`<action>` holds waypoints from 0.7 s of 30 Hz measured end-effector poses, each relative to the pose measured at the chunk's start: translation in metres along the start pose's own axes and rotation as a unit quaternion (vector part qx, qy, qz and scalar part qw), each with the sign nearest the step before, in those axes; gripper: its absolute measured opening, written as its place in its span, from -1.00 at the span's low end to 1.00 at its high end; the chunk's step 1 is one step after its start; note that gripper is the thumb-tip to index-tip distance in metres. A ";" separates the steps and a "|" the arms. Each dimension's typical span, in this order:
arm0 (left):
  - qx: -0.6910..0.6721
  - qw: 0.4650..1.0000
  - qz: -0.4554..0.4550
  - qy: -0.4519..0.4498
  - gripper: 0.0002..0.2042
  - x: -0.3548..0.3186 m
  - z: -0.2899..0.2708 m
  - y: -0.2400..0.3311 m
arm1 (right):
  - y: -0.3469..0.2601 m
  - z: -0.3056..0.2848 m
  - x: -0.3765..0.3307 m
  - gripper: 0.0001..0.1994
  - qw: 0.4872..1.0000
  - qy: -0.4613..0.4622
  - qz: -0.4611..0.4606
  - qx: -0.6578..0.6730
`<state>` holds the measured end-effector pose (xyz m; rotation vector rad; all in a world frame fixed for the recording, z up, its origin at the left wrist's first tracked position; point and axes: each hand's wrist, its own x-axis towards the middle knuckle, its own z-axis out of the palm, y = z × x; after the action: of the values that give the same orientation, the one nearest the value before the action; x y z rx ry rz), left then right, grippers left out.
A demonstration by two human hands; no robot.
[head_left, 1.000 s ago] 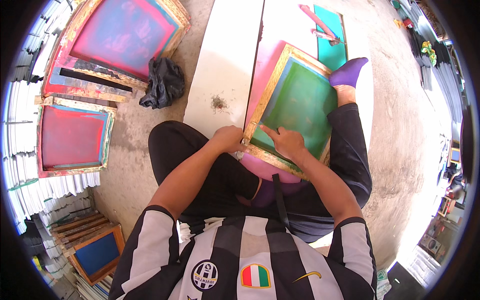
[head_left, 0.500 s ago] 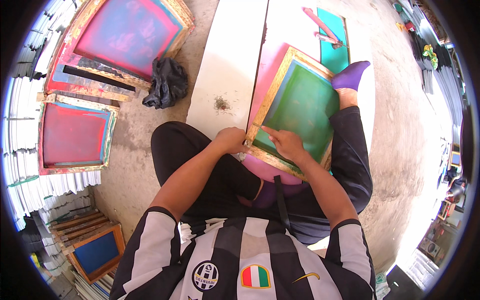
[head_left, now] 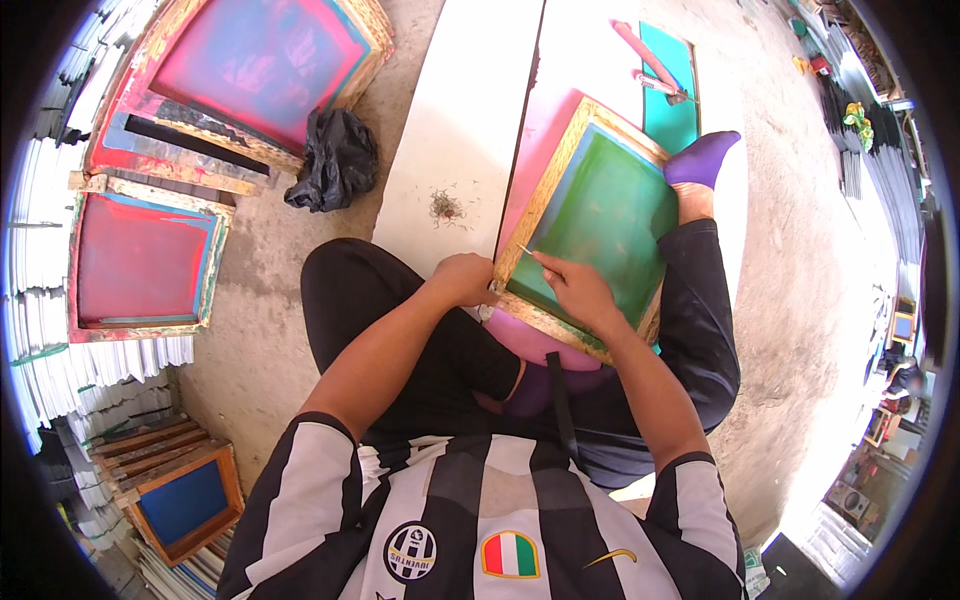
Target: The person sits on the floor and uses a small metal tool to scrape or pry along the inner edge of a green screen frame. The person holds the frame steady with the left hand and works methodically along one side.
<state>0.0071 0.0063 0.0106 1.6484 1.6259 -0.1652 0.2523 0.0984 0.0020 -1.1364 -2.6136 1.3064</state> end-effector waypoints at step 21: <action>0.005 1.000 -0.005 -0.009 -0.47 -0.002 -0.004 0.002 | -0.039 -0.004 -0.005 -0.57 0.979 0.000 0.052 -0.197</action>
<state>0.0069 0.0070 0.0150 1.6423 1.6232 -0.1937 0.2342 0.0830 0.0333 -1.3297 -2.9327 0.8127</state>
